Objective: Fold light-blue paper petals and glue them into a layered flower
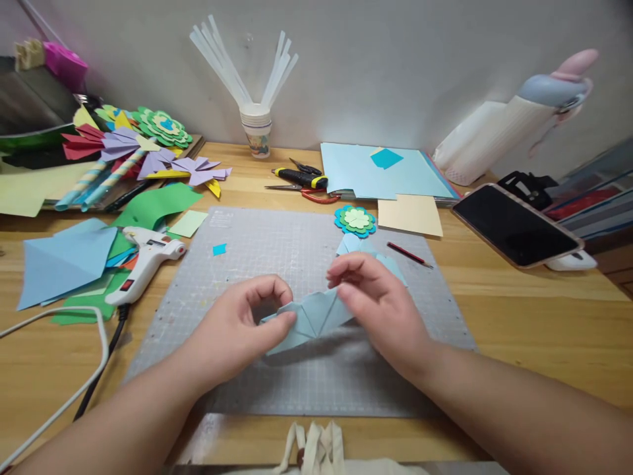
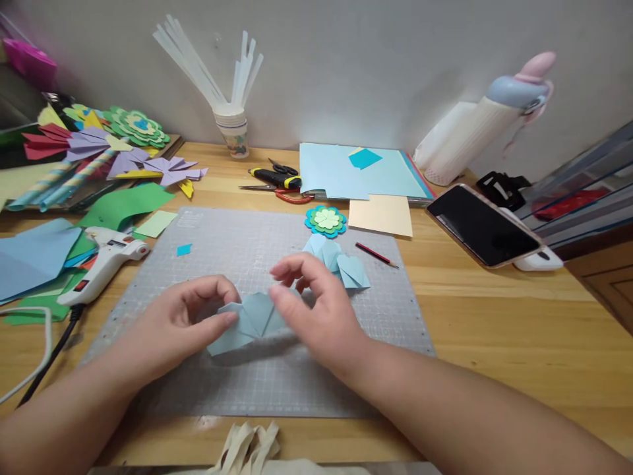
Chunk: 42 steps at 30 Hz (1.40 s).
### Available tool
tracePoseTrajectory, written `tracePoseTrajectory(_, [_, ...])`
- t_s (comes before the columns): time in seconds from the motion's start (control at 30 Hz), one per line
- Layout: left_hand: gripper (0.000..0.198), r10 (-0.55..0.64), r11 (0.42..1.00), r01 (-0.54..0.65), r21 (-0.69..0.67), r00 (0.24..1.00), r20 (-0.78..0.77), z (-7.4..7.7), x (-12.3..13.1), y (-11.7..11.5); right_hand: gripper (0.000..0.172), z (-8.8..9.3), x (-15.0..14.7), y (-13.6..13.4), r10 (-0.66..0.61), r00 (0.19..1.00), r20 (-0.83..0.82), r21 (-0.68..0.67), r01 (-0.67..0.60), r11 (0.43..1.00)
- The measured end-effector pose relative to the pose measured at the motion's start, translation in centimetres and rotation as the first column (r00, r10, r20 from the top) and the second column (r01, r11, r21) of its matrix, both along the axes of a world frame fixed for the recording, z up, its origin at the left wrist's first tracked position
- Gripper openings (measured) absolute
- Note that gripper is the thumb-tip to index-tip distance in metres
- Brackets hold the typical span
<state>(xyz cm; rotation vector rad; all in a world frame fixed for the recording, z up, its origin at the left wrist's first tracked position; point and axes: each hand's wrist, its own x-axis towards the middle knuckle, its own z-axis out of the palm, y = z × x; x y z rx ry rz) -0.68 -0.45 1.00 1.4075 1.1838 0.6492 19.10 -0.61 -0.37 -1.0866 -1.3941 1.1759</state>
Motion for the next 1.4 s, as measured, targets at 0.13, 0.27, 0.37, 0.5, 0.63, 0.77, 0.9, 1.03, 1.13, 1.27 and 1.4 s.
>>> tracePoseTrajectory(0.13, [0.008, -0.018, 0.997, 0.022, 0.072, 0.998, -0.058, -0.03, 0.23, -0.04, 0.004, 0.09, -0.41, -0.54, 0.130, 0.970, 0.205, 0.008, -0.134, 0.991])
tracePoseTrajectory(0.27, [0.021, 0.072, 0.997, -0.071, 0.034, 0.997, -0.010, -0.26, 0.10, 0.04, 0.012, -0.23, -0.50, -0.42, 0.136, 0.976, 0.168, -0.118, -0.117, 0.986])
tracePoseTrajectory(0.37, [0.013, 0.053, 0.998, -0.052, 0.043, 0.998, -0.026, -0.26, 0.03, 0.09, 0.011, -0.37, -0.42, -0.34, 0.155, 0.973, 0.169, -0.136, -0.132, 0.982])
tracePoseTrajectory(0.5, [0.013, 0.042, 0.996, -0.037, 0.082, 0.998, -0.057, -0.06, 0.04, 0.13, 0.007, -0.38, -0.54, -0.28, 0.160, 0.972, 0.170, -0.144, -0.136, 0.980])
tracePoseTrajectory(0.63, [0.013, 0.043, 0.994, -0.034, 0.103, 0.996, -0.081, -0.03, -0.02, 0.19, 0.008, -0.26, -0.64, -0.25, 0.157, 0.980, 0.121, -0.144, -0.139, 0.980])
tracePoseTrajectory(0.77, [0.014, 0.006, 0.982, 0.010, 0.191, 0.996, -0.085, -0.25, -0.16, 0.22, 0.006, -0.22, -0.61, -0.34, 0.138, 0.979, 0.153, -0.099, -0.124, 0.987])
tracePoseTrajectory(0.9, [0.013, -0.024, 0.960, 0.053, 0.275, 0.994, -0.107, -0.17, -0.03, 0.23, 0.006, -0.35, -0.70, -0.36, 0.151, 0.968, 0.201, -0.066, -0.141, 0.988])
tracePoseTrajectory(1.03, [0.015, -0.018, 0.961, 0.053, 0.272, 0.991, -0.132, 0.13, 0.21, 0.08, 0.008, -0.38, -0.69, -0.34, 0.176, 0.960, 0.217, -0.021, -0.175, 0.984])
tracePoseTrajectory(1.13, [0.018, -0.027, 0.967, 0.052, 0.248, 0.994, -0.105, 0.23, 0.20, -0.08, 0.012, -0.17, -0.54, -0.41, 0.212, 0.958, 0.194, -0.028, -0.210, 0.977])
tracePoseTrajectory(1.27, [0.020, -0.040, 0.970, 0.060, 0.236, 0.995, -0.087, 0.21, 0.07, -0.15, 0.015, 0.10, -0.41, -0.42, 0.230, 0.960, 0.159, -0.053, -0.224, 0.973])
tracePoseTrajectory(1.4, [0.021, 0.009, 0.973, 0.021, 0.228, 0.992, -0.129, 0.16, -0.01, 0.01, 0.012, -0.16, -0.46, -0.15, 0.215, 0.971, 0.101, -0.115, -0.203, 0.972])
